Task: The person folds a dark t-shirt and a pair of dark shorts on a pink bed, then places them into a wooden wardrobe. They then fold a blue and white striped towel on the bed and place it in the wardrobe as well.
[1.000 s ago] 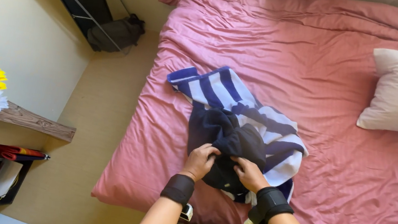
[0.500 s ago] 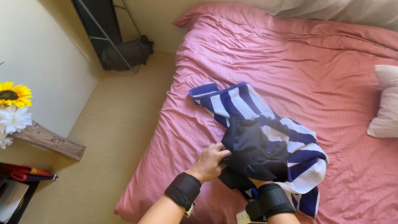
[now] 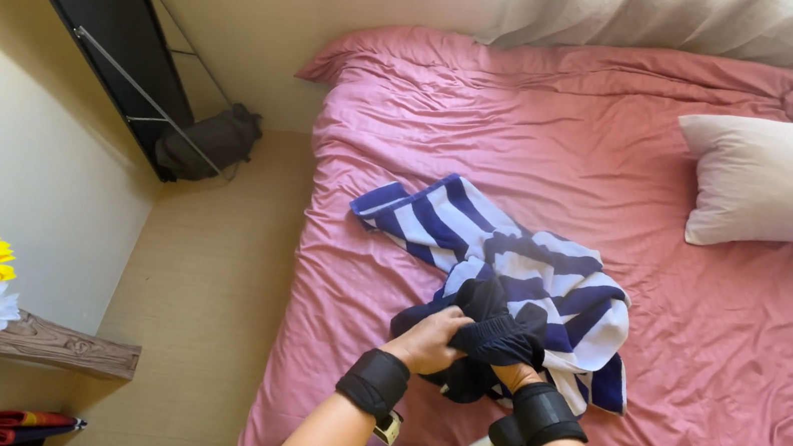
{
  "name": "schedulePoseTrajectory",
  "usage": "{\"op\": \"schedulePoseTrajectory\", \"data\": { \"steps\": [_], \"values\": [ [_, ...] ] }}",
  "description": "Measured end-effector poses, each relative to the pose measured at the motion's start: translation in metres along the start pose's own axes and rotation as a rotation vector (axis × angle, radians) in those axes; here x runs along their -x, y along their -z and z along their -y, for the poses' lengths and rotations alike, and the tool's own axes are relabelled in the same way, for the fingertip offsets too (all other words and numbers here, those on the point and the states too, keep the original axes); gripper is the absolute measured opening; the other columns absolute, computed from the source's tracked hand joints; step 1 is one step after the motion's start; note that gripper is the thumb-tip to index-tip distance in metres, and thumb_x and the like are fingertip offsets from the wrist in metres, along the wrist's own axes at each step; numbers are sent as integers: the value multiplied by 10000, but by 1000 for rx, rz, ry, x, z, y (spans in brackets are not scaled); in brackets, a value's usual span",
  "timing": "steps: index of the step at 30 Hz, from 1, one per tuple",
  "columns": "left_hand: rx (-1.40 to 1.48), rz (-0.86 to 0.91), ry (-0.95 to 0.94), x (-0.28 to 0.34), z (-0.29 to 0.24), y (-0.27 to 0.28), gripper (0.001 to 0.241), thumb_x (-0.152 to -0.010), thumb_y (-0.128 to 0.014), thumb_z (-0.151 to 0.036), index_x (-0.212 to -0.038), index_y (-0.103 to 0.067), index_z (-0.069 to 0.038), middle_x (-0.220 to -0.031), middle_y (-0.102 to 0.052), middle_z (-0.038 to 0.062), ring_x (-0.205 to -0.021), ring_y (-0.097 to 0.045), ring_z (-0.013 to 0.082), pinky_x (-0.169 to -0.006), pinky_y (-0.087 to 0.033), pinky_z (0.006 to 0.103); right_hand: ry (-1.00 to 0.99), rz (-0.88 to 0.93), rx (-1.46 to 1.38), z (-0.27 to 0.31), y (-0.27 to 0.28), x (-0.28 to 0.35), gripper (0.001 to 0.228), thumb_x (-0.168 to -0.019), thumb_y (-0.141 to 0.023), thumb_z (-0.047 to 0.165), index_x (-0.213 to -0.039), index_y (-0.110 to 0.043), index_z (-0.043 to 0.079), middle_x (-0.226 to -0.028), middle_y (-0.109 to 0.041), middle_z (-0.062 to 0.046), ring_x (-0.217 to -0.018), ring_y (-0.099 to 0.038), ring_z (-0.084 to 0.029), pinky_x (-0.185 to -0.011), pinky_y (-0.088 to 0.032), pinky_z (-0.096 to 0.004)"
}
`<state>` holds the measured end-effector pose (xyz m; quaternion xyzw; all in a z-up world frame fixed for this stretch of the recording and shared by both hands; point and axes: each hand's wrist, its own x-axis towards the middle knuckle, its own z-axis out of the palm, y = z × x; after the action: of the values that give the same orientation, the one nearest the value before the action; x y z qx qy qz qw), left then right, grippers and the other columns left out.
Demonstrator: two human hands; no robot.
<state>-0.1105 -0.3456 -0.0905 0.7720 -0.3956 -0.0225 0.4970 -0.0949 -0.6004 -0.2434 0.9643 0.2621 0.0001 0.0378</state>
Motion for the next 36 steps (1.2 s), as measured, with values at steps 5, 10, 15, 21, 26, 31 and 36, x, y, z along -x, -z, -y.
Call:
{"op": "schedulePoseTrajectory", "data": {
  "steps": [5, 10, 15, 21, 26, 31, 36],
  "values": [
    [97, -19, 294, -8, -4, 22, 541, -843, -592, 41, -1368, -512, -62, -1119, -717, 232, -1107, -703, 382, -914, -546, 396, 94, -310, -200, 22, 73, -19, 276, -855, -608, 149, -1116, -693, 120, -1106, -693, -155, -1034, -649, -332, -858, -514, -439],
    [232, -180, 133, -9, -10, 33, 578, -820, -506, 73, -1387, -503, -33, -1165, -714, 208, -1144, -712, 342, -965, -547, 379, 50, -186, -76, 35, 85, -41, 308, -859, -617, 191, -1163, -661, 177, -1168, -676, -118, -1106, -631, -325, -954, -492, -444],
    [147, -131, 227, -2, -42, 69, 715, -743, -769, -60, -1361, -409, -43, -1177, -649, 225, -1142, -645, 378, -945, -511, 411, 169, -586, -342, 47, 72, -80, 452, -895, -578, 82, -1345, -614, 49, -1291, -664, -181, -1226, -625, -328, -1043, -459, -404],
    [-276, -105, 402, 44, 11, 62, 732, -746, -779, -58, -1389, -430, -38, -1292, -583, 253, -1194, -575, 447, -958, -496, 474, 150, -57, -1285, 94, 213, -48, 390, -842, -771, 178, -1172, -663, 1, -1116, -728, -194, -1047, -664, -285, -943, -513, -373],
    [-588, -166, 657, 67, 54, 53, 480, -840, -621, 15, -1294, -578, -133, -1236, -659, 126, -1158, -644, 345, -955, -540, 444, -121, 471, -813, 93, 233, -38, 392, -784, -862, 260, -1046, -732, -2, -895, -744, -184, -829, -731, -249, -779, -554, -376],
    [-745, -426, 741, 94, 81, 73, 466, -843, -627, 27, -1272, -607, -153, -1189, -663, 134, -1142, -646, 344, -887, -555, 464, -157, 293, -855, 50, 226, -22, 313, -760, -821, 179, -1041, -766, 53, -829, -765, -173, -740, -752, -252, -721, -568, -381],
    [-727, -731, 912, 101, 54, 105, 539, -764, -629, 19, -1275, -596, -152, -1196, -663, 187, -1096, -641, 411, -863, -547, 504, -573, -391, -629, -19, 197, 6, 396, -753, -565, -14, -1039, -798, 128, -967, -753, -195, -936, -749, -354, -853, -570, -410]
  ]
}}
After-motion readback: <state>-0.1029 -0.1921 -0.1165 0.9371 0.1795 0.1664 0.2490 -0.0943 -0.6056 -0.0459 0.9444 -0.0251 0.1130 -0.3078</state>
